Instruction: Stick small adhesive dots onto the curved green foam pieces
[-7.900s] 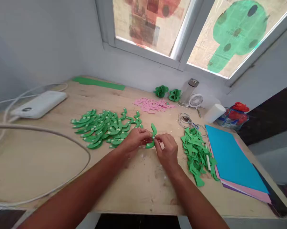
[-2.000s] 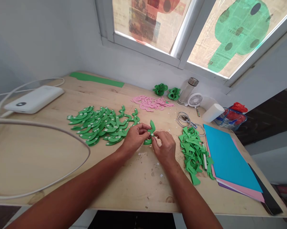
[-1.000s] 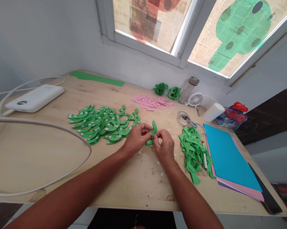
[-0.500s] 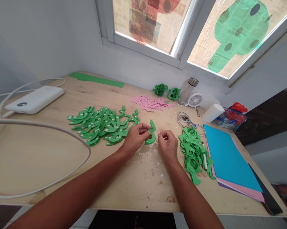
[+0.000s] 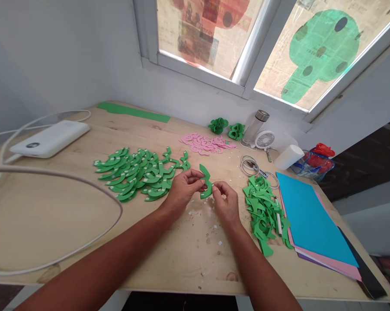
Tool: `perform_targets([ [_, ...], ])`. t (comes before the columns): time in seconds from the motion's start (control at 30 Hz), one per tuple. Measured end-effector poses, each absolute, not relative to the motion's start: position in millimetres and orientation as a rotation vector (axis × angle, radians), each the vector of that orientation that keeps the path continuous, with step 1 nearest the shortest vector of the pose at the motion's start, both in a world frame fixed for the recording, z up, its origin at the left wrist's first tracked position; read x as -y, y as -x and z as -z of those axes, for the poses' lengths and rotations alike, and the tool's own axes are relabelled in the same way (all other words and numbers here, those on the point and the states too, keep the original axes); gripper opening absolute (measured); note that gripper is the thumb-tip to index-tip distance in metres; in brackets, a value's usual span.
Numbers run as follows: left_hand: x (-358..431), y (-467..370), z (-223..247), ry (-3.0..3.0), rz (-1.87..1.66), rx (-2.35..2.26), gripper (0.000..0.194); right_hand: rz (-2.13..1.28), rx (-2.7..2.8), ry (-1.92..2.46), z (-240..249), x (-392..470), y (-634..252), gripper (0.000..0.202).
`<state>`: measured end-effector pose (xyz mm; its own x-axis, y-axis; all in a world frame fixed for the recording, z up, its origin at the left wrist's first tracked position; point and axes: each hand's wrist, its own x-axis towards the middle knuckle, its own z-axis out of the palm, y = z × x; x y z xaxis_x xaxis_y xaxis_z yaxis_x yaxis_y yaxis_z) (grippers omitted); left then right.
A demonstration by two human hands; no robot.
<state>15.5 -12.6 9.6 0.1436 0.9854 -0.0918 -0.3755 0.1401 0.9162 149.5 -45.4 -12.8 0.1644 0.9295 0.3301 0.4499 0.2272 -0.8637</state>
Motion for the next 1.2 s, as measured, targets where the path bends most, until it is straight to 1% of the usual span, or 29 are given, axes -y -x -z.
perform_targets([
  [0.2, 12, -15, -9, -0.860, -1.171, -0.878, 0.028, -0.698, 1.258, 1.342, 16, 42, -152, 0.020],
  [0.3, 12, -16, -9, -0.851, -1.174, -0.882, 0.026, -0.656, 1.292, 1.389, 16, 43, -154, 0.027],
  [0.33, 12, -16, -9, -0.849, -1.175, -0.884, 0.026, -0.619, 1.308, 1.416, 16, 43, -154, 0.027],
  [0.43, 12, -15, -9, -0.847, -1.178, -0.883, 0.025, -0.518, 1.311, 1.454, 13, 44, -155, 0.016],
  [0.5, 12, -15, -8, -0.853, -1.179, -0.878, 0.025, -0.514, 1.308, 1.433, 12, 44, -155, 0.016],
  [0.63, 11, -15, -8, -0.868, -1.180, -0.871, 0.025, -0.648, 1.303, 1.351, 9, 45, -154, 0.018],
  [0.87, 10, -15, -4, -0.916, -1.182, -0.878, 0.028, -1.013, 1.196, 1.311, 15, 42, -148, 0.017],
  [1.0, 10, -15, -2, -0.951, -1.155, -0.875, 0.031, -1.030, 1.106, 1.276, 14, 41, -148, 0.016],
  [1.2, 15, -17, -5, -1.120, -1.055, -0.882, 0.036, -0.913, 0.967, 1.254, 5, 42, -150, 0.015],
])
